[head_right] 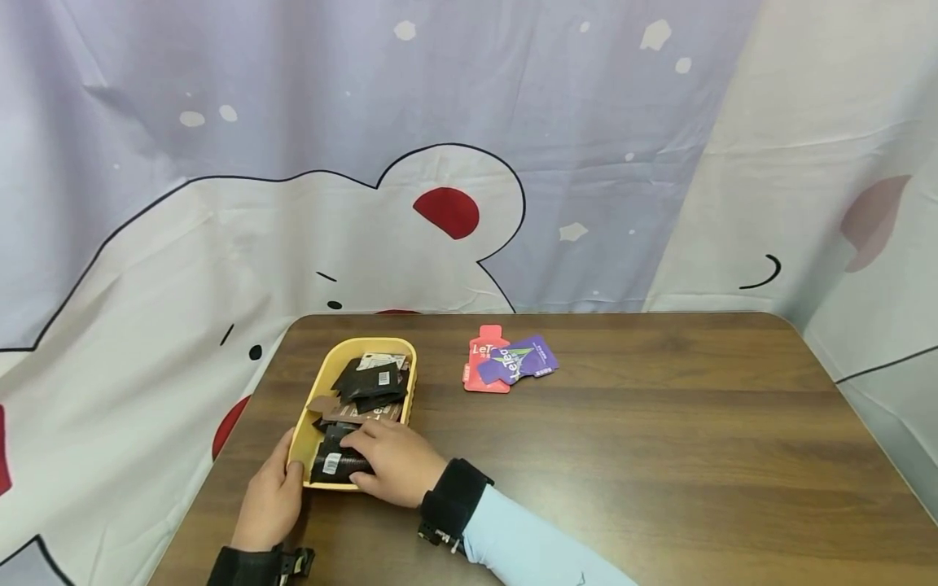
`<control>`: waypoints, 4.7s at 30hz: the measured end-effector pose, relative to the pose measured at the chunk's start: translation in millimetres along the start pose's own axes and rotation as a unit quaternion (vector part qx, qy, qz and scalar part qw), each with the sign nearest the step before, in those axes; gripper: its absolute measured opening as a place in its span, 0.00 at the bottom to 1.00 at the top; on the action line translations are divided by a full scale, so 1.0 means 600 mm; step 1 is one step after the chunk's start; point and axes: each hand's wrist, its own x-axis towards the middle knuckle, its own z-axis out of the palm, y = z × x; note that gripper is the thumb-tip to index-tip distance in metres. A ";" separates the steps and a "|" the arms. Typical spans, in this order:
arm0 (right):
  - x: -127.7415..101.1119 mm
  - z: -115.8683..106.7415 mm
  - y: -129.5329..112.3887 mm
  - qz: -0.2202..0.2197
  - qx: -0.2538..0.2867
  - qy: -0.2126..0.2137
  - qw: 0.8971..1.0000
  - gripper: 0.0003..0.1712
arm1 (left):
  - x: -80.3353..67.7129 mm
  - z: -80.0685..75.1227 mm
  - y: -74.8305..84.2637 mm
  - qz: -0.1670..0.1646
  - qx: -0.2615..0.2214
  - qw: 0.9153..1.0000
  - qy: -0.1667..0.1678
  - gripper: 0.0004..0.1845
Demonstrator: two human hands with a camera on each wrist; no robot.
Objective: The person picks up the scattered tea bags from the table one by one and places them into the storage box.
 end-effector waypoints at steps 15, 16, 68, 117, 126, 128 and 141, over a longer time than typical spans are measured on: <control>-0.013 -0.043 0.014 0.016 0.047 0.036 0.998 0.26 | -0.001 -0.001 0.002 -0.013 -0.002 1.000 -0.002 0.31; -0.014 -0.046 0.016 0.017 0.053 0.039 0.998 0.26 | -0.001 -0.001 0.002 -0.013 -0.003 1.000 -0.002 0.31; -0.140 -0.108 0.300 0.250 0.028 0.088 0.964 0.43 | -0.002 -0.001 0.002 0.000 0.000 1.000 0.006 0.31; -0.143 -0.116 0.310 0.321 -0.032 0.082 0.943 0.26 | -0.001 0.000 0.004 -0.007 -0.013 1.000 -0.002 0.31; -0.142 -0.132 0.311 0.305 -0.016 0.154 0.940 0.18 | 0.000 0.001 0.003 -0.009 -0.008 1.000 -0.004 0.31; -0.143 -0.135 0.310 0.305 -0.008 0.169 0.937 0.17 | -0.001 0.000 0.003 -0.010 -0.010 1.000 -0.004 0.31; -0.143 -0.145 0.306 0.303 -0.004 0.210 0.929 0.17 | 0.001 0.001 0.003 -0.022 -0.015 1.000 -0.010 0.31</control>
